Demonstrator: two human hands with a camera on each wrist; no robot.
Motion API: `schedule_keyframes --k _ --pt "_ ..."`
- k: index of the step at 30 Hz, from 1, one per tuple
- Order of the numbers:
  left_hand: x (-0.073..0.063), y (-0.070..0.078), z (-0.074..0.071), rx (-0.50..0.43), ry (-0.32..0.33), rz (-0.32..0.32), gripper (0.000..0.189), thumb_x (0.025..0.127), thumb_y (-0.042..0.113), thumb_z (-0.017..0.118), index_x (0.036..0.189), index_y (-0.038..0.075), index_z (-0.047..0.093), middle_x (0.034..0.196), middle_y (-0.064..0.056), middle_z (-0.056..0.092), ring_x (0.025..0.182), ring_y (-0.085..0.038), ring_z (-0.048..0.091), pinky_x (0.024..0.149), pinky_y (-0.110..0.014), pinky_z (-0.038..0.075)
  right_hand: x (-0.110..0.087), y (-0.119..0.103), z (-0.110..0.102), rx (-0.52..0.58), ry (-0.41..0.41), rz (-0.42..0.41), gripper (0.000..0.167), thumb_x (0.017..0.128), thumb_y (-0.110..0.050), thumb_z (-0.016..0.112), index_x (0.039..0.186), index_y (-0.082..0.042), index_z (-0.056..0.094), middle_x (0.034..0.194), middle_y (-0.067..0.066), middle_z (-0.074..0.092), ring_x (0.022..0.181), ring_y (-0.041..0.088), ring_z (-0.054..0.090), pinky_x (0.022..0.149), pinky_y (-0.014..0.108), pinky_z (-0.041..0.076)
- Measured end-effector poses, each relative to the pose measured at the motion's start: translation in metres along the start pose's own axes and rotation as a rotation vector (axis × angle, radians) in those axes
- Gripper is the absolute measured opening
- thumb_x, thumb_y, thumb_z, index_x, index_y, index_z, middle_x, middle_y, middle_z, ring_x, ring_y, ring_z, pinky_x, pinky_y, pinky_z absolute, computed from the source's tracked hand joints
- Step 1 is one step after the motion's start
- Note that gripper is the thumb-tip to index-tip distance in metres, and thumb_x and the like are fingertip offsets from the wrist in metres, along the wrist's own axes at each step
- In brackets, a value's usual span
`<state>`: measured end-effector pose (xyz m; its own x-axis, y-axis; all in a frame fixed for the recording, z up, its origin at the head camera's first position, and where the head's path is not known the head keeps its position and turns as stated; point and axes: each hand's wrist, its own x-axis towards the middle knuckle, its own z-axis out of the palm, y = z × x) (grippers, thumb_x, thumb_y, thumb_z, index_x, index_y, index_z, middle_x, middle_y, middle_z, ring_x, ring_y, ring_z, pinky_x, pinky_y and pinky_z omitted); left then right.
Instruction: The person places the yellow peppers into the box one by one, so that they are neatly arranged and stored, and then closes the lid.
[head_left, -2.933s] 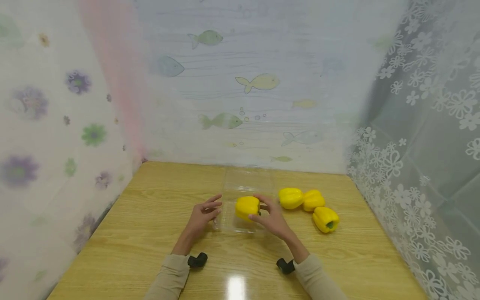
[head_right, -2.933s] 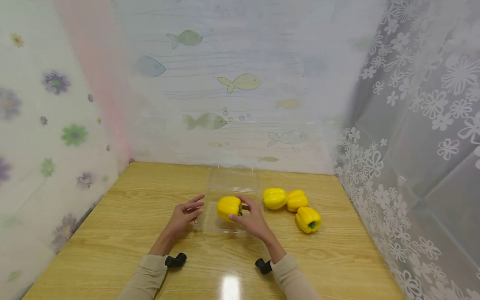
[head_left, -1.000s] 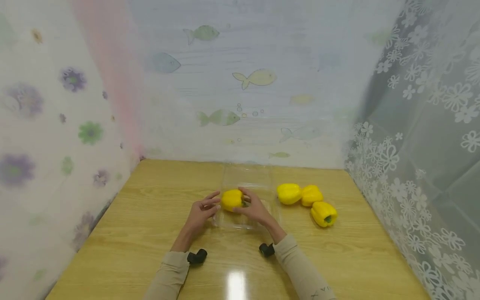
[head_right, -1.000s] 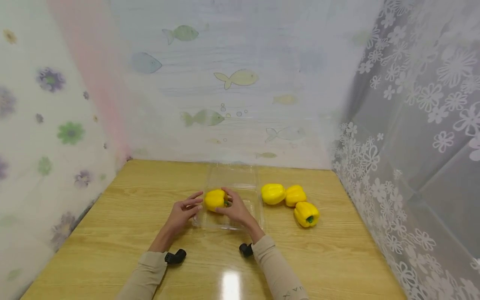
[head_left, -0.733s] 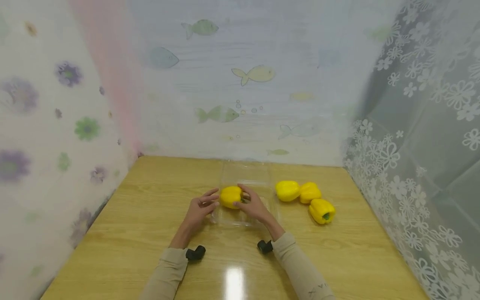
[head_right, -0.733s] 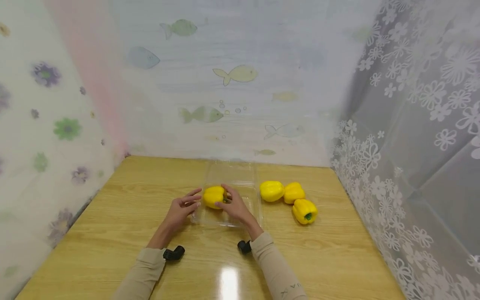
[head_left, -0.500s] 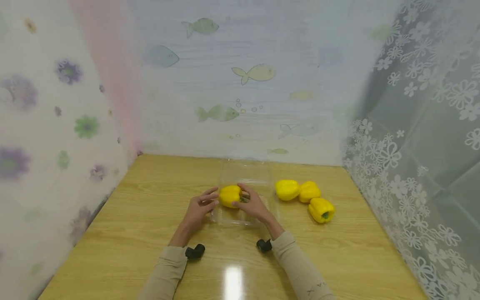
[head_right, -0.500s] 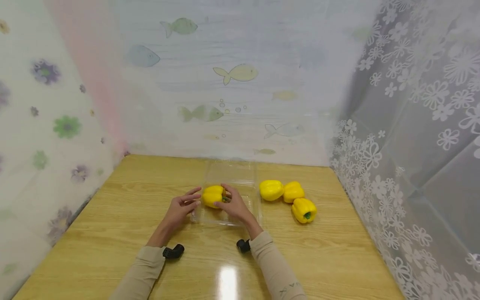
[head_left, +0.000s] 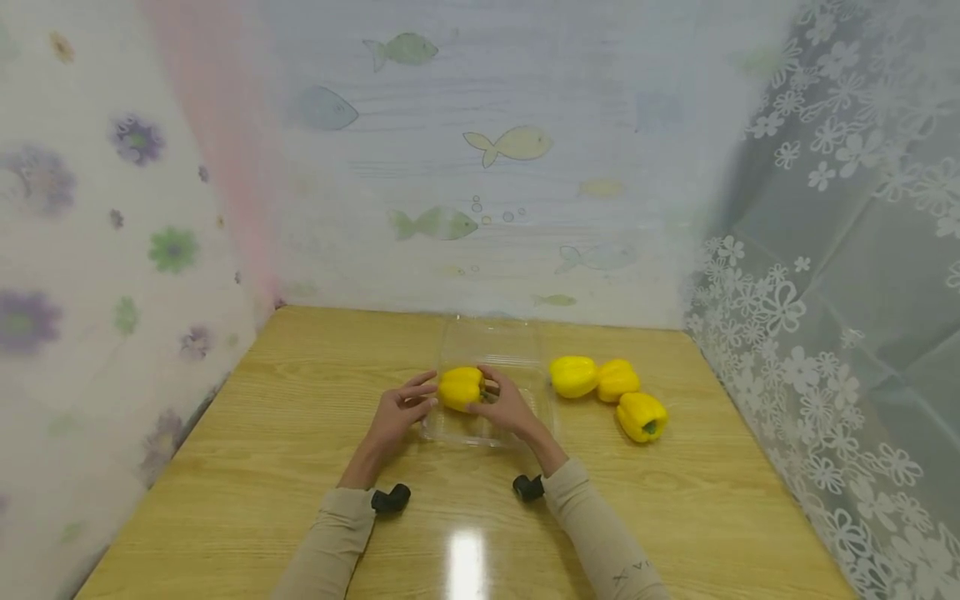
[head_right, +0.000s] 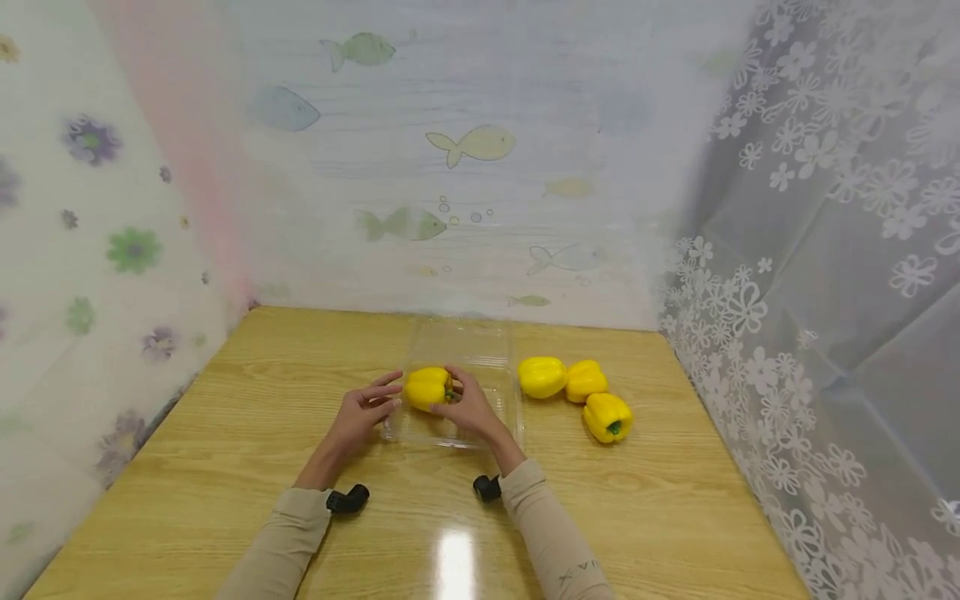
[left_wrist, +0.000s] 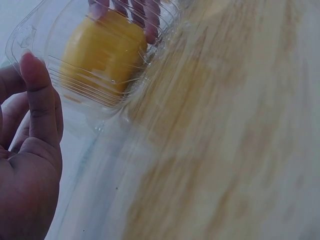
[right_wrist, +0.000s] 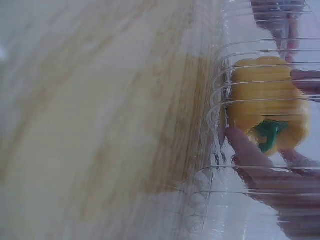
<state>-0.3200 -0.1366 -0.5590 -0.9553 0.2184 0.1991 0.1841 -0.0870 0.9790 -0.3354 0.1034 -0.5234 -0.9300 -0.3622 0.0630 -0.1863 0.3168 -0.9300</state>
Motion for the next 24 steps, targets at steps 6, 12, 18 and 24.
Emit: schedule_keyframes --k 6,12,18,24 --pt "0.0018 -0.0005 -0.0001 0.001 -0.006 0.011 0.035 0.097 0.007 0.070 0.127 -0.011 0.065 0.156 -0.015 0.046 0.117 -0.027 0.063 0.066 -0.017 0.050 0.0022 -0.0014 -0.0014 0.019 -0.009 0.022 0.080 0.091 -0.005 0.073 0.156 0.008 0.028 0.157 0.034 0.030 0.140 0.056 0.036 0.111 0.059 0.039" --pt "0.0032 -0.0014 -0.0018 0.004 -0.015 -0.007 0.037 0.097 0.012 0.071 0.129 -0.006 0.066 0.157 -0.009 0.046 0.121 -0.027 0.063 0.076 -0.019 0.054 0.0013 -0.0007 -0.0004 0.014 0.036 0.017 0.075 0.093 -0.010 0.074 0.156 0.002 0.035 0.156 0.028 0.036 0.139 0.051 0.042 0.108 0.054 0.045" --pt "0.0040 -0.0013 -0.0026 0.001 -0.011 -0.009 0.038 0.097 0.014 0.070 0.129 -0.007 0.066 0.157 -0.010 0.047 0.117 -0.020 0.064 0.073 -0.019 0.053 0.0045 0.0027 -0.0022 -0.016 0.074 -0.010 0.072 0.093 -0.014 0.075 0.154 0.000 0.040 0.157 0.024 0.038 0.139 0.048 0.044 0.104 0.052 0.050" --pt "0.0022 -0.0016 -0.0036 -0.005 -0.018 -0.018 0.038 0.097 0.014 0.070 0.129 -0.007 0.066 0.157 -0.010 0.047 0.118 -0.026 0.062 0.070 -0.018 0.051 0.0015 -0.0040 -0.0046 -0.003 0.138 -0.041 0.065 0.092 -0.012 0.075 0.149 0.002 0.046 0.157 0.021 0.039 0.140 0.047 0.043 0.100 0.055 0.052"
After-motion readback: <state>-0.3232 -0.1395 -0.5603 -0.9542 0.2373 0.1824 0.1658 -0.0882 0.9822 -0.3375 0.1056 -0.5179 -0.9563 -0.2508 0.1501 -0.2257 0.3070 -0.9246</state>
